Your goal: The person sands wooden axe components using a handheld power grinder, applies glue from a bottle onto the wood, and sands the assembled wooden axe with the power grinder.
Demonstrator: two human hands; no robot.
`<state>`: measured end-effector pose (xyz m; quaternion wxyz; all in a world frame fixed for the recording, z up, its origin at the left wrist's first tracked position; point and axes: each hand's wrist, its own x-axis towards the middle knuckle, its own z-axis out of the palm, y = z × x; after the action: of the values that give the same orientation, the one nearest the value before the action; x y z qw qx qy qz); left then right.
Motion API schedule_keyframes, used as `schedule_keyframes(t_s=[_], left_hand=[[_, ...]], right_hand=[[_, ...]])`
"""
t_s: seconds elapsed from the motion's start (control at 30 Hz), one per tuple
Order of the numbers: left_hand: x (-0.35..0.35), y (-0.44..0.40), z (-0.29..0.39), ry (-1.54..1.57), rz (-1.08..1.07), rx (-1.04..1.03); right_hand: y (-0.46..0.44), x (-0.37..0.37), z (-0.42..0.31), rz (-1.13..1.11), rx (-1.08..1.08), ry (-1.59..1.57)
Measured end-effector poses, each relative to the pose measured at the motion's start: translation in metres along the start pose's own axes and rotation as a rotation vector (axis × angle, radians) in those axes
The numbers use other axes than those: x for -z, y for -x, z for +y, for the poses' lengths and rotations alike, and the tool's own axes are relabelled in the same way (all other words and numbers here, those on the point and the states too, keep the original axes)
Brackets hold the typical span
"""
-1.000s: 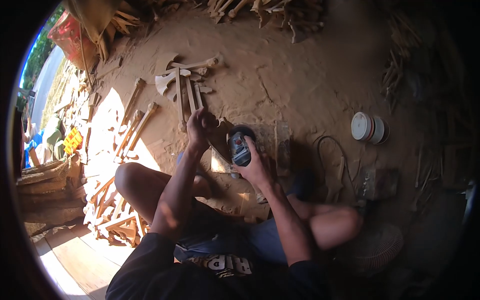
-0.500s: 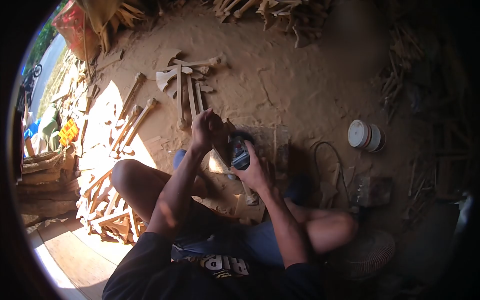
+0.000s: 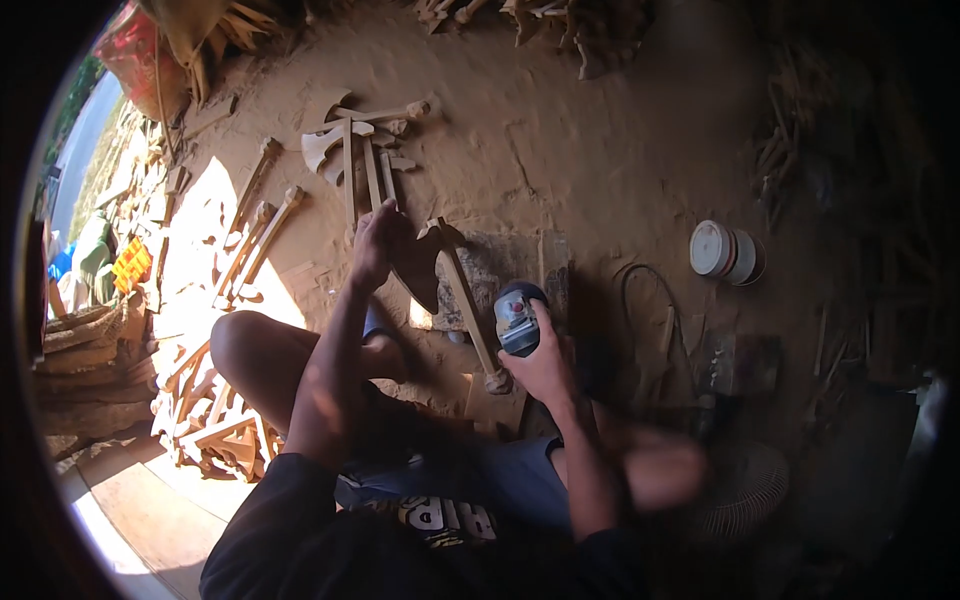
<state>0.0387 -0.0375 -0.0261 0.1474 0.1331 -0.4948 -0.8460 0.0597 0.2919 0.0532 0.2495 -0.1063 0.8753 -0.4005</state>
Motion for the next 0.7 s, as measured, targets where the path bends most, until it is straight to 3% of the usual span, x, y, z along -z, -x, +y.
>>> schedule_keyframes(t_s=[0.07, 0.13, 0.2, 0.3, 0.33, 0.37, 0.4, 0.5, 0.57, 0.7], left_hand=[[0.014, 0.008, 0.017, -0.250, 0.177, 0.066], [0.038, 0.006, 0.014, -0.289, 0.397, 0.004], [0.081, 0.011, 0.008, -0.735, 0.538, -0.005], [0.067, 0.034, -0.017, -1.719, 0.821, -0.363], [0.044, 0.047, -0.015, -1.607, 0.675, -0.123], [0.040, 0.055, -0.034, -1.655, 0.579, -0.137], [0.024, 0.072, -0.039, -1.539, 0.327, 0.076], [0.022, 0.100, -0.101, -1.469, 0.021, 0.299], [0.040, 0.095, -0.138, -1.359, 0.031, 0.375], [0.061, 0.074, -0.143, -0.823, 0.351, 0.489]], right_hand=[[-0.005, 0.007, 0.028, 0.165, 0.154, -0.065], [-0.003, 0.029, 0.015, 0.291, 0.162, -0.087], [-0.003, 0.053, 0.006, 0.380, 0.102, -0.034], [-0.001, 0.073, 0.003, 0.531, 0.187, -0.092], [0.002, 0.079, -0.002, 0.561, 0.206, -0.078], [0.005, 0.084, -0.009, 0.590, 0.227, -0.064], [0.007, 0.088, -0.014, 0.619, 0.251, -0.052], [0.007, 0.094, -0.020, 0.626, 0.270, -0.079], [0.007, 0.096, -0.023, 0.618, 0.281, -0.127], [0.008, 0.096, -0.027, 0.570, 0.285, -0.196]])
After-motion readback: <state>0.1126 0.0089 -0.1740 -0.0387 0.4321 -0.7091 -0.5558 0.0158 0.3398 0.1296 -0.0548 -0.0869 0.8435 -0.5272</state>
